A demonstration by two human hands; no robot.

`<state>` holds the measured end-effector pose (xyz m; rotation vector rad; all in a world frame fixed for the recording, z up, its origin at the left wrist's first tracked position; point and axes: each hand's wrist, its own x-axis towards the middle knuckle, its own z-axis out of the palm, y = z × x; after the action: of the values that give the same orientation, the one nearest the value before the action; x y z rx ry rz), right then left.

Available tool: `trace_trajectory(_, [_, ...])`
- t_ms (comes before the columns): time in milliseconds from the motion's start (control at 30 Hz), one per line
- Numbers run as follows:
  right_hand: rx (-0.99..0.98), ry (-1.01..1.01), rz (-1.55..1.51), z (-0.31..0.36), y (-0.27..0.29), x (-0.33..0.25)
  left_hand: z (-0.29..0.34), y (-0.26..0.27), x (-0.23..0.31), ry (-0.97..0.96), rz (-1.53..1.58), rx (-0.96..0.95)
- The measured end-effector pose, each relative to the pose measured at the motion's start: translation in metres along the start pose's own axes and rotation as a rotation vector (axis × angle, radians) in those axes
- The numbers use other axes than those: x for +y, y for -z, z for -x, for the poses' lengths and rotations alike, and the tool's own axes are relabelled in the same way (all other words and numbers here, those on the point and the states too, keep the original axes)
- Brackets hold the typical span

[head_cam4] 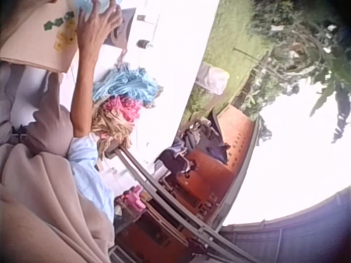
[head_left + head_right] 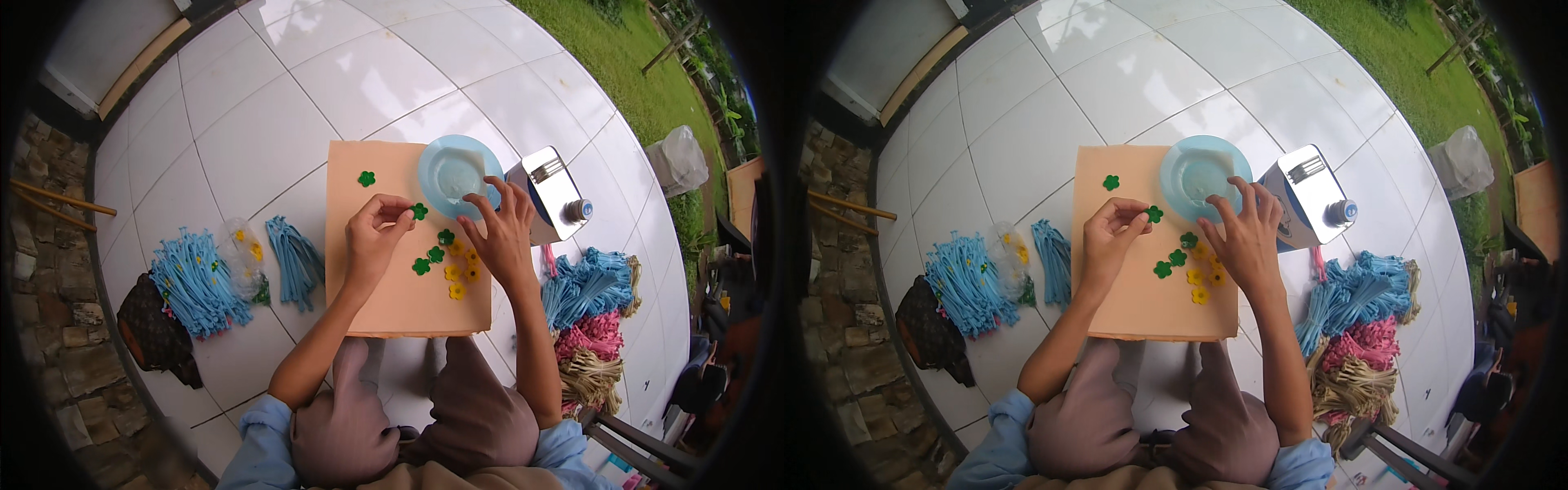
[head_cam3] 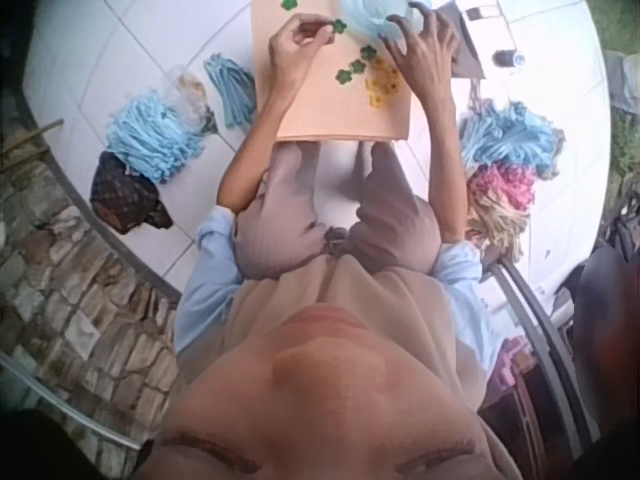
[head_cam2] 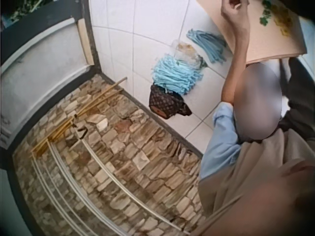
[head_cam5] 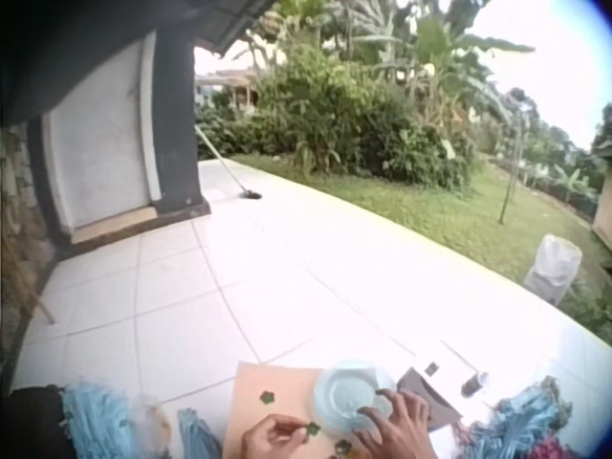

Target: The person applies adhesive to small fabric flower and star shapes using their hands and then attaches the shapes to blue fabric headband straps.

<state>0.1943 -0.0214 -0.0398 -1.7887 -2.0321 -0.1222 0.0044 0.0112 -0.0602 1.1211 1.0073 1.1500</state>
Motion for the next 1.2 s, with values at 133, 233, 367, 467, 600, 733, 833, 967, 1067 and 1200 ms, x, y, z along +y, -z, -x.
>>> trace_trajectory(133, [0.017, 0.029, 0.036, 0.001, -0.006, 0.002, 0.0, 0.0, -0.006, -0.006, 0.007, -0.003])
trace_trajectory(233, [0.011, 0.037, 0.039, 0.0, -0.006, 0.002, 0.0, -0.002, -0.005, 0.002, 0.026, -0.001])
trace_trajectory(367, [0.011, 0.052, 0.048, 0.0, -0.006, 0.003, 0.0, -0.002, -0.007, 0.004, 0.018, 0.002])
trace_trajectory(467, [0.01, 0.044, 0.046, -0.001, -0.005, 0.001, 0.0, -0.001, -0.004, 0.006, 0.035, 0.003])
trace_trajectory(600, [0.128, -0.007, -0.054, -0.004, 0.008, -0.012, 0.001, -0.007, 0.008, 0.12, 0.17, -0.028])
trace_trajectory(733, [0.184, 0.133, -0.118, -0.004, 0.019, -0.033, -0.001, -0.011, 0.018, 0.209, 0.258, -0.002])
trace_trajectory(833, [0.204, 0.207, -0.101, -0.004, 0.017, -0.04, 0.0, -0.009, 0.021, 0.213, 0.257, -0.022])
trace_trajectory(967, [0.193, 0.218, -0.052, -0.005, 0.016, -0.041, 0.0, -0.008, 0.021, 0.212, 0.256, -0.029])
trace_trajectory(1067, [0.18, 0.22, -0.03, -0.005, 0.017, -0.041, 0.001, -0.008, 0.023, 0.209, 0.277, -0.035])
trace_trajectory(1200, [0.206, 0.216, -0.023, -0.005, 0.019, -0.037, 0.0, -0.009, 0.022, 0.206, 0.281, -0.029])
